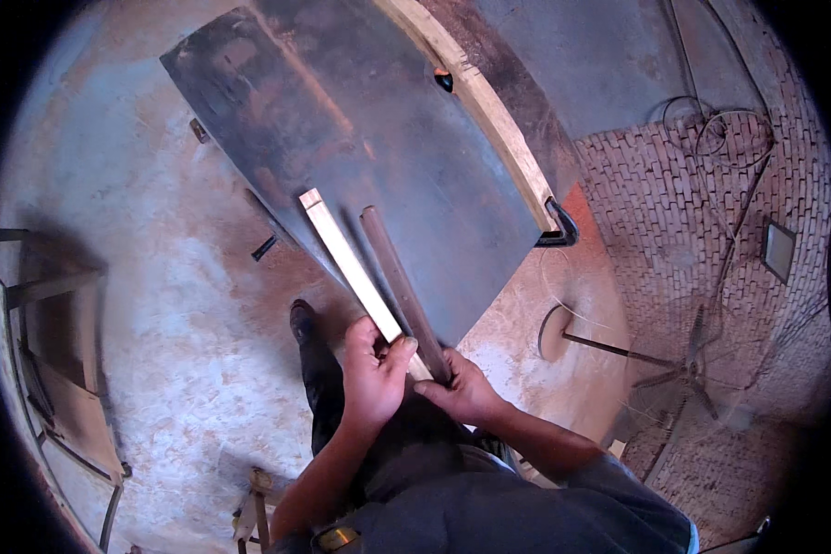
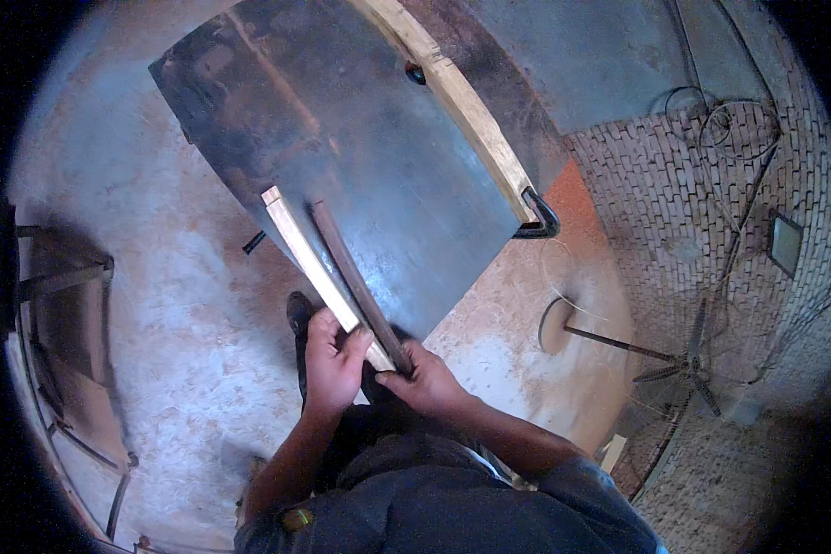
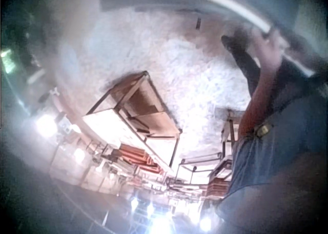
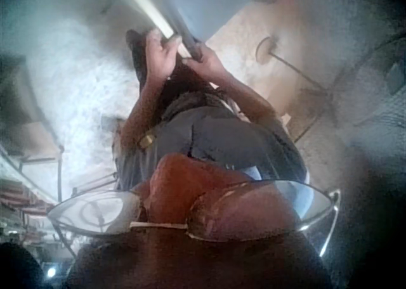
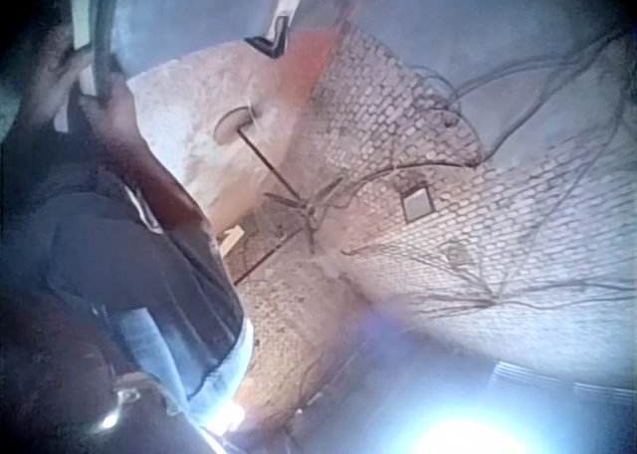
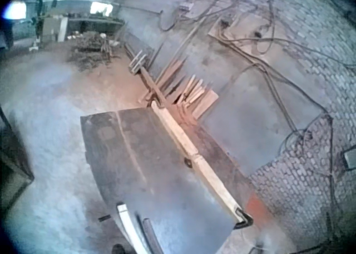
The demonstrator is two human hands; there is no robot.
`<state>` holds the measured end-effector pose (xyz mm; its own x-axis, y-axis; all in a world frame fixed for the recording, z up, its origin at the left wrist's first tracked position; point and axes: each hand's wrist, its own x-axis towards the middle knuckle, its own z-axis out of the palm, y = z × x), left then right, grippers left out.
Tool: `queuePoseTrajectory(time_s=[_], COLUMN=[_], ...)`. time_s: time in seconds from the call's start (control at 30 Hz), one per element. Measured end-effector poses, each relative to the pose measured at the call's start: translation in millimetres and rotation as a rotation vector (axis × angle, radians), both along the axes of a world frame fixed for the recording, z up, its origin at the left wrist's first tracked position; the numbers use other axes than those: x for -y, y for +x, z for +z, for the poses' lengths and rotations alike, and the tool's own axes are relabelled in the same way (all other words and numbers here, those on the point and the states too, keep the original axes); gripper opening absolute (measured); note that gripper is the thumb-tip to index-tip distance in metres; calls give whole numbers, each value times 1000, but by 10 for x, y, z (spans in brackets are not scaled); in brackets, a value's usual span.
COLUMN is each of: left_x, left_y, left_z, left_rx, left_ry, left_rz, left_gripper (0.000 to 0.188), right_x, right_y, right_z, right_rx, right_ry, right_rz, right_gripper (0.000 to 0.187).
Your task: The person removes a clamp from a wooden frame and walks to a workbench. They pick up a small wooden stick and use a hammer to repeatedly tap and shape the stick on a metal surface.
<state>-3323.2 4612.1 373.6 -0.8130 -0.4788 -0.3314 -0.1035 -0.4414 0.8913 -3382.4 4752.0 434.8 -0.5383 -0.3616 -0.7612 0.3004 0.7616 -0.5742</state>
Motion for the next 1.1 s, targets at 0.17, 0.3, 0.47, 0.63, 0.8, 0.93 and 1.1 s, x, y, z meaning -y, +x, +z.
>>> queuePoseTrajectory(time_s=[0.17, 0.3, 0.47, 0.63, 0.8, 0.93, 1.1], left_x=[18, -15, -99, -14, -1, -52, -21], left_y=[124, 272, 522, 673, 947, 1138, 1279], left_z=[88, 39, -115, -140, -302, -502, -628], left_rx=[-2, 60, 49, 18, 220, 271, 253], left_ry=[27, 115, 207, 324, 293, 287, 293], left_rz=[-1, 66, 191, 233, 199, 227, 242], left_gripper=[39, 43, 51, 51, 63, 62, 60], right_x=[29, 210, 205, 424, 289, 474, 516], right_y=[8, -25, 79, 145, 359, 378, 489], right_z=[9, 134, 51, 19, -385, -360, -537], right_rx=[68, 103, 152, 261, 328, 358, 345], right_ry=[62, 211, 235, 287, 203, 243, 236], right_rz=[73, 207, 289, 305, 459, 512, 592], right_gripper=[42, 42, 45, 47, 47, 46, 46])
